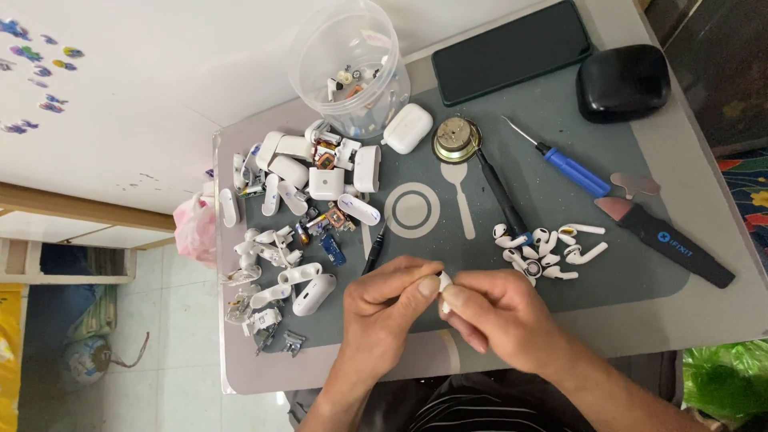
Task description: The person assembles white wireless earbuds by hand at a low table. They pick up individual earbud parts, align and press them together, then place the assembled units on the mat. Tools and other disassembled parts remain on the table.
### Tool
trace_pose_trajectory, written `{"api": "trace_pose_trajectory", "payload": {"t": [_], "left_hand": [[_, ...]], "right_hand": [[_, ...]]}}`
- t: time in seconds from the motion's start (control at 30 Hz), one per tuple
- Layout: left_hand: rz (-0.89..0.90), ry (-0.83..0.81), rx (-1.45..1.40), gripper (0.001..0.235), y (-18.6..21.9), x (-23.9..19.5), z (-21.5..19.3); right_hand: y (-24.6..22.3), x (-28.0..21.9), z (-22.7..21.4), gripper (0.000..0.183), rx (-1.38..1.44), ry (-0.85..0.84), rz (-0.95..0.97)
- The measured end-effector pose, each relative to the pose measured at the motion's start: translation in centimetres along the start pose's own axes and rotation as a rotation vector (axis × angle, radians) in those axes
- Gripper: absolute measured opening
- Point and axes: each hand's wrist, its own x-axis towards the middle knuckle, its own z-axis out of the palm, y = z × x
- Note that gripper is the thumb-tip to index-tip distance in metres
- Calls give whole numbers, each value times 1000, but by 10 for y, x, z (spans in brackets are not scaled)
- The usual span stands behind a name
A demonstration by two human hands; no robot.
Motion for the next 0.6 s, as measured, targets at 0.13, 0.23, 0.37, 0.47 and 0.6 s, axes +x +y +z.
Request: {"api": "trace_pose_trajectory", "payload": {"t": [0.13,0.23,0.37,0.47,0.6], "left_hand": [[-36,-28,-76,25,-6,-3,-3],[11,9,-140,23,-12,-7,0],[-60,37,-185,18,-9,-6,-1],[-58,4,-163,17,-3,-2,-3],[-113,-17,-120,16,0,0,-7]], "right_hand": [[10,1,-9,35,324,-110,140],[11,1,-11,39,516,-149,286],[10,1,-11,37,495,-152,271],[7,1,-11,37,452,-150,230],[12,0,-11,38,458,-153,252]]}}
